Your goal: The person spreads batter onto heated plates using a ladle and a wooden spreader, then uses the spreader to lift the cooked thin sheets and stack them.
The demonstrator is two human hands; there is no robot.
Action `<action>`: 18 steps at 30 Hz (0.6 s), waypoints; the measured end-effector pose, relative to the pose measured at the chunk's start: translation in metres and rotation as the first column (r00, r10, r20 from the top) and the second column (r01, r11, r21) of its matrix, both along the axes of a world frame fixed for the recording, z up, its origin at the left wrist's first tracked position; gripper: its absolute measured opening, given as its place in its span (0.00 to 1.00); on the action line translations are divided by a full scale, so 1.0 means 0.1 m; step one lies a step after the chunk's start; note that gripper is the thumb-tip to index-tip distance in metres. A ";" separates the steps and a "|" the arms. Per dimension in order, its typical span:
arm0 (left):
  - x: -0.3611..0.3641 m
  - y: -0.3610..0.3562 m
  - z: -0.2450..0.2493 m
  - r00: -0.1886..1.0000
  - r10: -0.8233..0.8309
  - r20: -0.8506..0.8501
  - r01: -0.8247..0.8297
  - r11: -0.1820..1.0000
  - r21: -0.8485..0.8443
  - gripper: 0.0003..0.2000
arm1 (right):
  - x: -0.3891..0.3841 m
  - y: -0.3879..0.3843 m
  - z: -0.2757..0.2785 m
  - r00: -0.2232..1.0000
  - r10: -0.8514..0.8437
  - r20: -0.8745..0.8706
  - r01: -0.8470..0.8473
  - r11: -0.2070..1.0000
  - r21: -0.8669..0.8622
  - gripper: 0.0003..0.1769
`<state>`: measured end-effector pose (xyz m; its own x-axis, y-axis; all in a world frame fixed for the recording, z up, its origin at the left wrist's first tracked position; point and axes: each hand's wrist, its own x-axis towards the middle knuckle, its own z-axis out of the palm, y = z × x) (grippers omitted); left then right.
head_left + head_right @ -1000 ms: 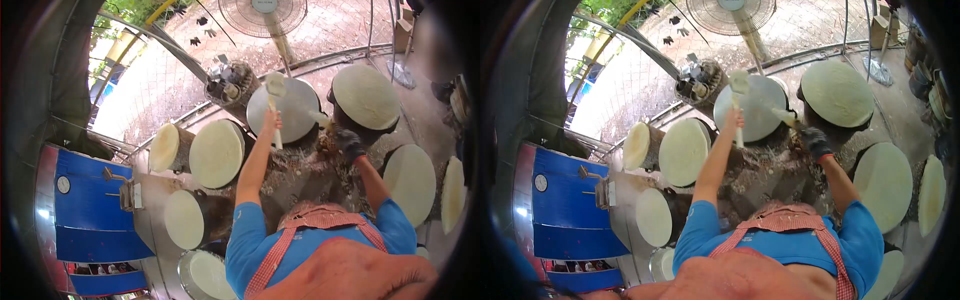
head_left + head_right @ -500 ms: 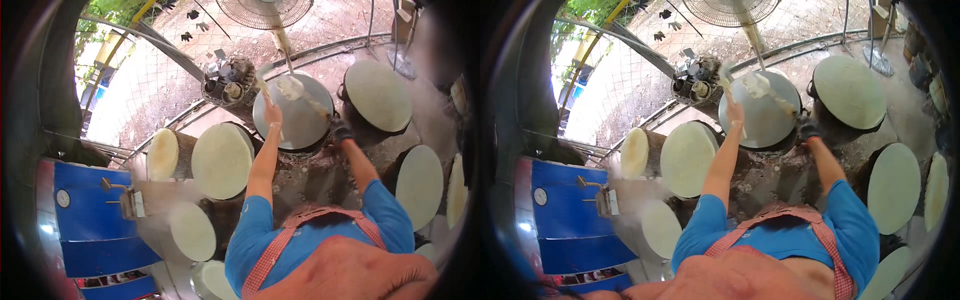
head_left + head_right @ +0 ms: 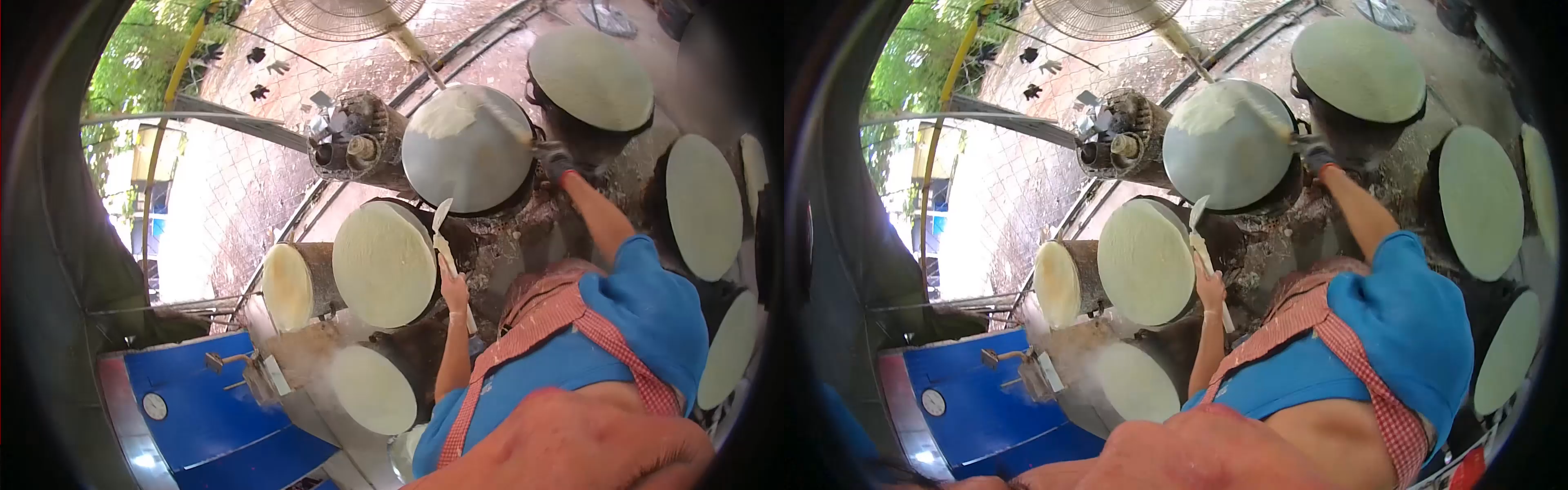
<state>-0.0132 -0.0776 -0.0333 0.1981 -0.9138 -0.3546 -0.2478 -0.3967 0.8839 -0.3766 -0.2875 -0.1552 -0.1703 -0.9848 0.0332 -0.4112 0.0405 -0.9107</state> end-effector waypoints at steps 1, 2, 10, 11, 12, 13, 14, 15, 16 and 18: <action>0.04 0.01 -0.11 0.999 -0.008 0.044 0.007 1.000 0.021 0.32 | 0.38 0.17 0.23 0.998 -0.048 0.035 0.045 0.994 0.096 0.18; 0.09 0.03 -0.23 0.996 -0.018 0.086 0.014 0.999 0.043 0.32 | 0.76 0.30 0.58 0.994 -0.093 0.062 0.079 0.979 0.187 0.17; 0.07 0.03 -0.08 0.958 -0.111 0.264 0.142 0.984 -0.105 0.31 | 0.00 -0.04 0.09 0.951 0.186 0.249 -0.209 0.976 0.070 0.18; 0.06 0.06 -0.07 0.959 -0.105 0.262 0.127 0.989 -0.071 0.32 | 0.13 0.00 0.24 0.972 0.202 0.122 -0.216 0.970 0.114 0.17; 0.06 0.08 -0.06 0.961 -0.099 0.260 0.112 0.993 -0.036 0.32 | 0.30 0.08 0.58 0.974 0.225 -0.007 -0.221 0.962 0.159 0.16; 0.00 0.06 -0.07 0.957 -0.077 0.281 0.087 0.996 -0.026 0.32 | 0.44 0.24 0.94 0.947 0.296 -0.128 -0.265 0.940 0.215 0.15; -0.05 0.06 -0.03 0.951 -0.047 0.304 0.056 0.998 -0.020 0.32 | 0.30 0.33 1.02 0.956 0.267 0.117 -0.288 0.931 0.226 0.13; -0.13 0.06 0.06 0.945 -0.018 0.327 0.024 1.000 -0.014 0.32 | 0.17 0.26 0.96 0.895 0.240 0.376 -0.339 0.913 0.224 0.11; -0.20 0.11 0.14 0.959 0.014 0.282 -0.020 1.000 0.019 0.33 | -0.11 0.04 0.71 0.786 0.237 0.570 -0.437 0.866 0.242 0.11; -0.30 0.05 0.25 0.968 0.054 0.245 -0.064 0.997 0.034 0.34 | -0.31 -0.30 1.20 0.852 0.029 0.523 -0.309 0.834 0.457 0.15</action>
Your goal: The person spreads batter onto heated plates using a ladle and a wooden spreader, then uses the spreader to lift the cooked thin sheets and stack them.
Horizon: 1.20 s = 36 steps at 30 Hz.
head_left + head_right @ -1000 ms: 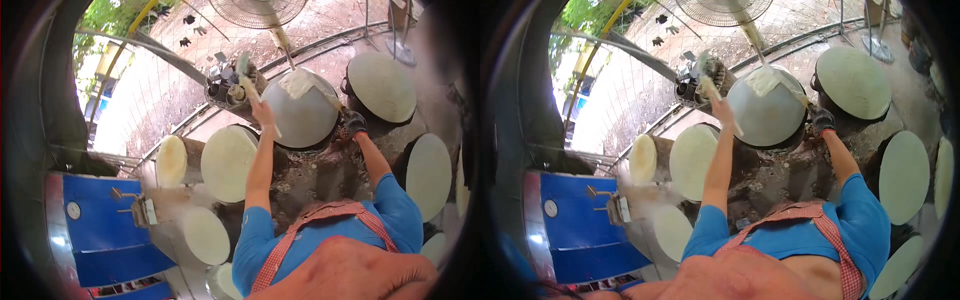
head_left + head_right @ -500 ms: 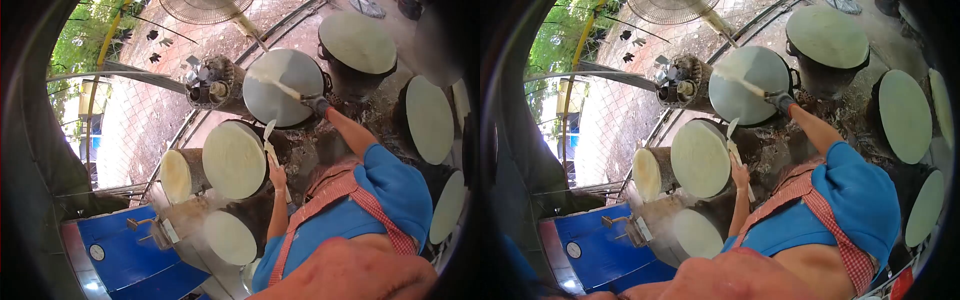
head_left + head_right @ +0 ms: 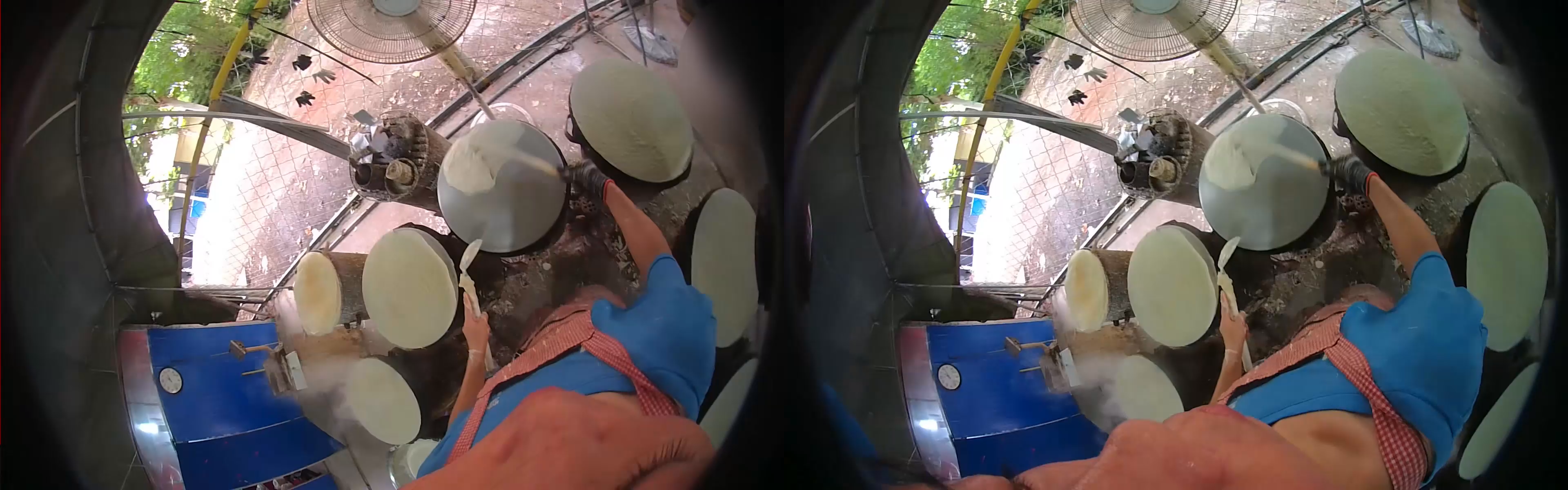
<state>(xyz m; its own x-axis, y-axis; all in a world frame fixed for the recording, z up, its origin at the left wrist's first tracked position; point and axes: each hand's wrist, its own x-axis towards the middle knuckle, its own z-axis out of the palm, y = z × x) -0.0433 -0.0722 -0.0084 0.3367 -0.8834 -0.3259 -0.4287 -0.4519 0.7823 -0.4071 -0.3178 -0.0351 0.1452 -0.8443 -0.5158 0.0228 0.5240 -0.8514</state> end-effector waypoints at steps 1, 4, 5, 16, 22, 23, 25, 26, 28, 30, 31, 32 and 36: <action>-0.04 0.02 0.01 0.996 0.049 -0.070 -0.048 0.999 0.025 0.34 | 0.01 -0.09 0.02 0.997 -0.035 -0.063 0.040 0.997 0.071 0.15; -0.15 0.05 0.04 0.973 0.156 -0.171 -0.146 0.987 0.069 0.34 | 0.20 -0.13 -0.26 0.993 0.112 0.026 -0.099 0.950 -0.295 0.15; -0.20 0.05 0.05 0.958 0.196 -0.209 -0.184 0.980 0.077 0.34 | 0.28 -0.13 -0.44 0.980 0.187 0.064 -0.141 0.889 -0.435 0.15; -0.45 0.78 0.00 0.805 0.396 -0.442 -0.343 0.918 0.198 0.34 | 0.12 -0.77 -0.25 0.851 0.493 -0.183 -0.523 0.828 -0.200 0.16; -0.44 1.21 -0.35 0.871 0.398 -0.287 -0.351 0.914 0.202 0.35 | -0.01 -0.98 -0.38 0.786 0.583 -0.204 -0.618 0.747 -0.245 0.16; -0.44 1.25 -0.34 0.871 0.405 -0.277 -0.358 0.911 0.206 0.35 | 0.04 -1.12 -0.31 0.793 0.572 -0.209 -0.607 0.769 -0.200 0.17; -0.49 1.30 -0.28 0.873 0.419 -0.249 -0.373 0.904 0.211 0.34 | 0.20 -1.27 -0.19 0.784 0.577 -0.229 -0.611 0.781 -0.126 0.17; -0.50 1.32 -0.26 0.882 0.411 -0.229 -0.372 0.907 0.198 0.34 | 0.27 -1.29 -0.16 0.761 0.601 -0.245 -0.640 0.758 -0.125 0.17; -0.46 1.41 -0.34 0.819 0.468 -0.332 -0.419 0.883 0.211 0.33 | 0.29 -1.18 -0.26 0.700 0.658 -0.278 -0.711 0.681 -0.178 0.17; -0.52 1.41 -0.34 0.763 0.527 -0.375 -0.467 0.850 0.245 0.33 | 0.15 -1.03 -0.43 0.637 0.697 -0.329 -0.771 0.578 -0.268 0.18; -0.54 1.46 -0.32 0.745 0.546 -0.383 -0.487 0.838 0.246 0.33 | 0.05 -0.97 -0.51 0.612 0.706 -0.357 -0.791 0.535 -0.298 0.18; -0.55 1.49 -0.31 0.753 0.543 -0.372 -0.482 0.840 0.250 0.34 | -0.06 -0.95 -0.58 0.586 0.707 -0.396 -0.809 0.487 -0.328 0.18; -0.55 1.64 -0.41 0.712 0.532 -0.458 -0.509 0.841 0.185 0.35 | -0.01 -1.43 -0.82 0.415 0.112 -0.903 -0.883 -0.189 -0.429 0.18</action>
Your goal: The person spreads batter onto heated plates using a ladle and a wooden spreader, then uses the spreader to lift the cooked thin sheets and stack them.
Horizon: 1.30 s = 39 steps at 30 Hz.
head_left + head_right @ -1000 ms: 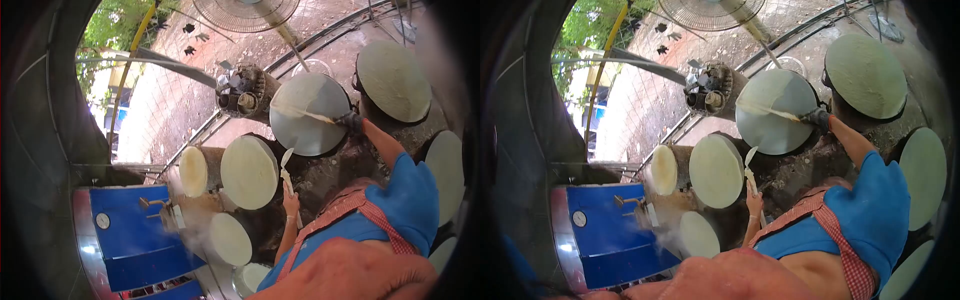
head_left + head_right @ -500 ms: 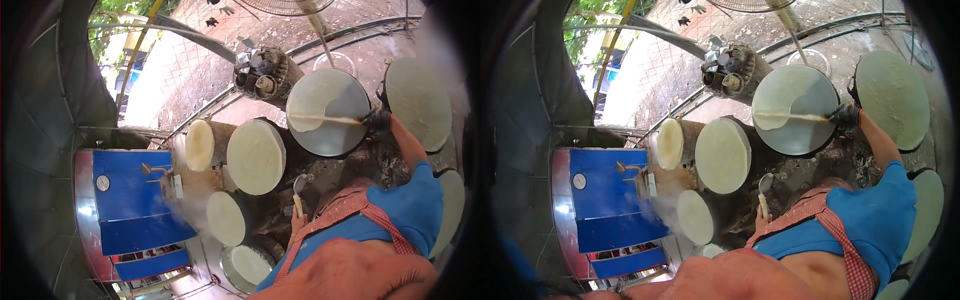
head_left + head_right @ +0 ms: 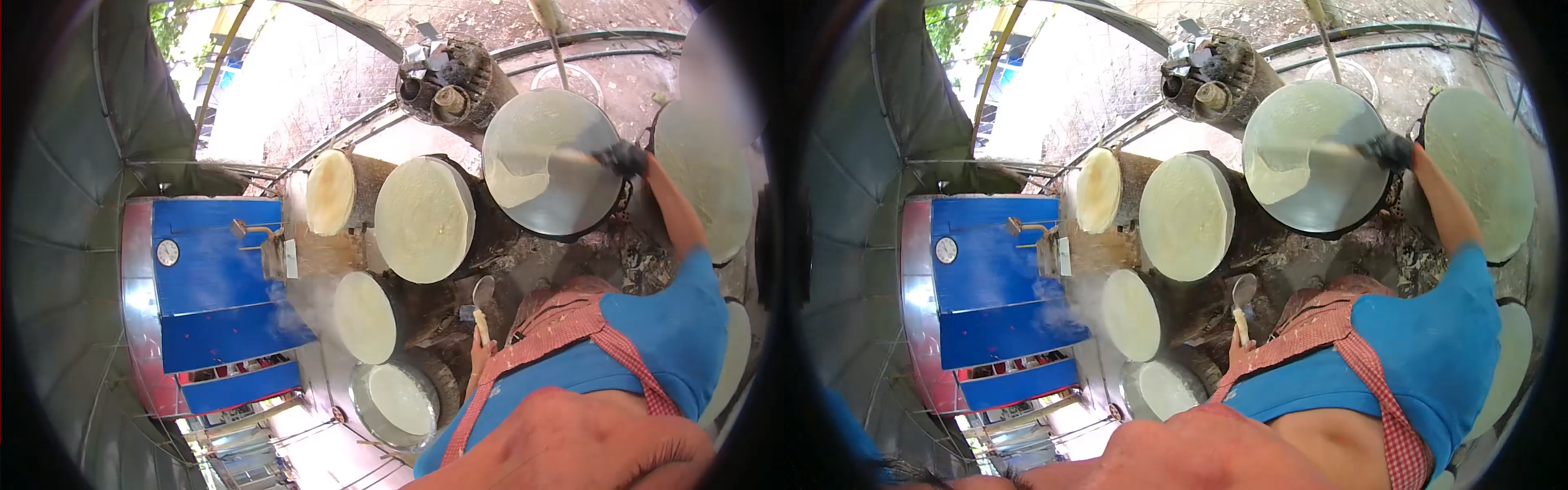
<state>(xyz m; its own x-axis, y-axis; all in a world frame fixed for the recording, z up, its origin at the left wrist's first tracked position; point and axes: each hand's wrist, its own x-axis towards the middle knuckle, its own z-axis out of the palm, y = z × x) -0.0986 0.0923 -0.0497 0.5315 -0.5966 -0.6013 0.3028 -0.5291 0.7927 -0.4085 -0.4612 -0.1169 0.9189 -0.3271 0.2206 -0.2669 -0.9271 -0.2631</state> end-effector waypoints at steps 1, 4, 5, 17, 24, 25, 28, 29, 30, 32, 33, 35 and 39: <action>0.01 0.05 -0.02 0.995 0.066 -0.070 -0.070 0.996 -0.058 0.35 | 0.19 -0.03 0.29 0.984 -0.147 -0.098 0.175 0.731 0.660 0.18; -0.05 -0.03 0.17 1.000 0.004 0.009 -0.005 0.997 0.077 0.36 | 0.47 -0.12 0.64 0.977 -0.187 -0.104 0.144 0.219 0.965 0.18; -0.03 0.05 0.15 0.998 0.047 -0.037 -0.046 0.998 0.035 0.36 | 0.33 -0.16 0.40 0.998 0.047 0.043 -0.061 0.506 0.860 0.17; -0.17 0.30 0.35 0.993 0.105 -0.049 -0.101 0.991 0.084 0.35 | 0.32 -0.19 0.71 0.941 -0.242 -0.238 0.317 0.375 0.871 0.12; 0.14 0.56 0.09 0.990 0.094 -0.102 -0.085 0.993 0.085 0.35 | -1.53 0.80 0.85 0.935 -0.139 -0.326 0.319 0.732 0.602 0.11; 0.25 0.57 0.21 0.982 0.106 -0.159 -0.083 0.986 0.145 0.35 | -1.77 1.17 0.96 0.902 -0.224 -0.369 0.410 0.709 0.573 0.10; 0.51 0.65 0.12 0.965 0.038 -0.259 -0.008 0.993 0.116 0.35 | -1.94 2.44 0.76 0.724 -0.543 -0.425 0.689 0.551 0.471 0.10; 0.62 0.68 0.10 0.955 0.006 -0.295 0.033 0.992 0.126 0.35 | -1.73 2.90 0.58 0.638 -0.658 -0.400 0.765 0.484 0.424 0.10; 0.71 0.67 0.10 0.956 -0.021 -0.291 0.073 0.983 0.169 0.35 | -1.49 3.31 0.32 0.548 -0.757 -0.356 0.826 0.423 0.373 0.10; 0.83 0.79 0.15 0.946 -0.028 -0.323 0.085 0.983 0.161 0.35 | -0.63 3.83 -0.04 0.417 -0.893 -0.168 0.894 0.369 0.254 0.10; 0.89 0.86 0.17 0.938 -0.015 -0.346 0.058 0.992 0.116 0.36 | -0.01 3.96 -0.17 0.387 -0.921 -0.032 0.904 0.373 0.208 0.10; 1.01 0.98 0.23 0.927 -0.080 -0.366 0.108 0.992 0.058 0.36 | 1.04 3.99 -0.23 0.421 -0.886 0.195 0.881 0.450 0.146 0.10; 1.08 1.21 0.42 0.917 -0.163 -0.365 0.145 0.986 -0.076 0.35 | 1.21 4.09 0.18 0.462 -0.859 0.219 0.860 0.494 0.126 0.11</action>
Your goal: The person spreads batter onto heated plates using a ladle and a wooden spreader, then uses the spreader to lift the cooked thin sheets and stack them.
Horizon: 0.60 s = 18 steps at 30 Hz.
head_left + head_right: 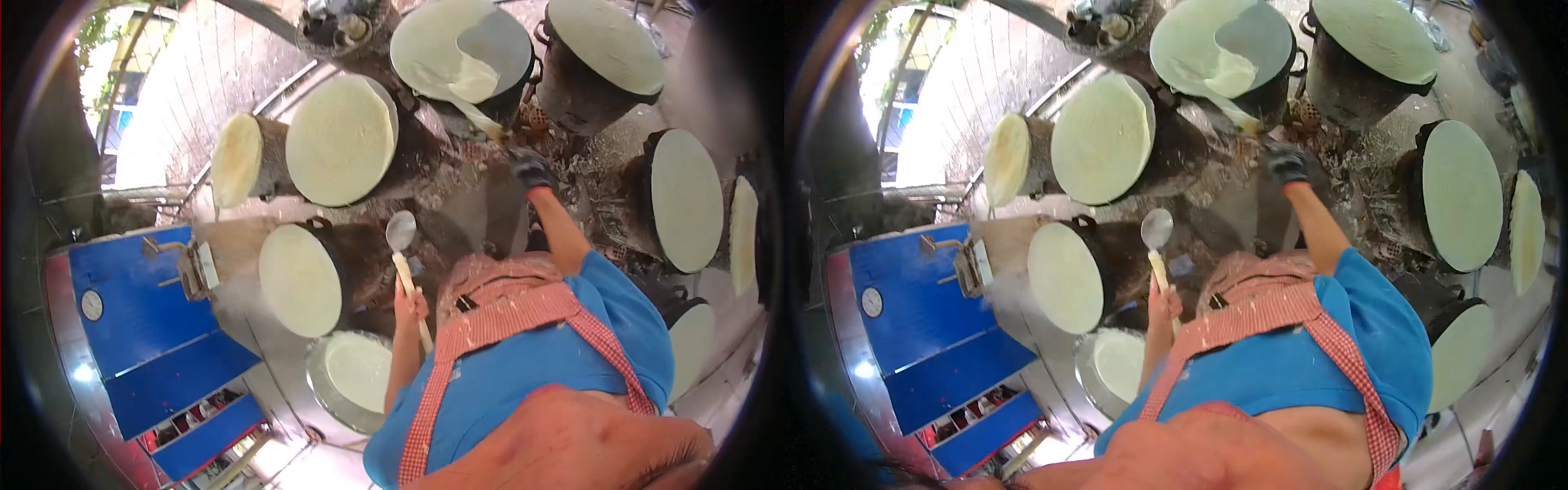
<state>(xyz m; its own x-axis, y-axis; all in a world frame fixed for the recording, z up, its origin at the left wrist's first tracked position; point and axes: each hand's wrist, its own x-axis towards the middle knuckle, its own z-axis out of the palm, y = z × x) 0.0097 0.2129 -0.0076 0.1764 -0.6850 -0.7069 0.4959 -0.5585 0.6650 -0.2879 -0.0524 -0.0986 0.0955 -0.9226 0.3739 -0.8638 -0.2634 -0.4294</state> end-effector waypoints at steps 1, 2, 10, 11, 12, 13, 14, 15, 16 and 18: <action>0.01 0.05 0.06 0.998 0.004 -0.055 -0.005 1.000 -0.025 0.34 | -0.15 0.06 0.27 0.999 -0.027 -0.033 0.030 0.995 0.096 0.12; 0.05 0.13 0.06 0.965 0.097 -0.245 -0.110 0.993 -0.042 0.30 | -0.33 0.15 0.42 0.994 -0.045 -0.097 0.074 0.946 0.316 0.15; -0.03 0.18 0.28 0.572 0.045 -0.819 -0.266 0.955 -0.133 0.13 | 0.29 -0.29 0.18 0.906 0.022 -0.423 0.023 0.995 0.100 0.12; -0.06 0.17 0.35 0.583 0.081 -0.808 -0.247 0.966 -0.081 0.14 | 0.13 -0.25 0.06 0.962 0.029 -0.271 -0.002 0.995 0.099 0.12; -0.11 0.14 0.42 0.601 0.116 -0.791 -0.224 0.974 -0.028 0.16 | 0.00 -0.25 -0.06 0.994 0.033 -0.104 -0.023 0.995 0.097 0.12; -0.09 0.18 0.34 0.643 0.026 -0.766 -0.163 0.981 -0.104 0.18 | -0.21 -0.37 -0.08 0.978 0.057 -0.201 -0.009 0.973 0.231 0.13; -0.17 0.17 0.42 0.777 0.086 -0.624 -0.171 0.982 -0.077 0.18 | -0.46 -0.50 -0.07 0.951 0.093 -0.295 0.022 0.931 0.365 0.16; -0.18 0.18 0.36 0.694 -0.025 -0.720 -0.123 0.981 -0.153 0.19 | -0.63 -0.63 -0.10 0.994 -0.079 0.076 0.039 0.902 0.429 0.16; -0.20 0.14 0.32 0.583 -0.137 -0.801 -0.085 0.970 -0.228 0.19 | -0.67 -0.73 -0.04 0.966 -0.166 0.201 0.074 0.914 0.398 0.17; -0.26 0.00 0.26 0.642 -0.076 -0.763 -0.100 0.978 -0.181 0.19 | -0.51 -0.88 0.23 0.949 -0.218 0.229 0.169 0.961 0.217 0.18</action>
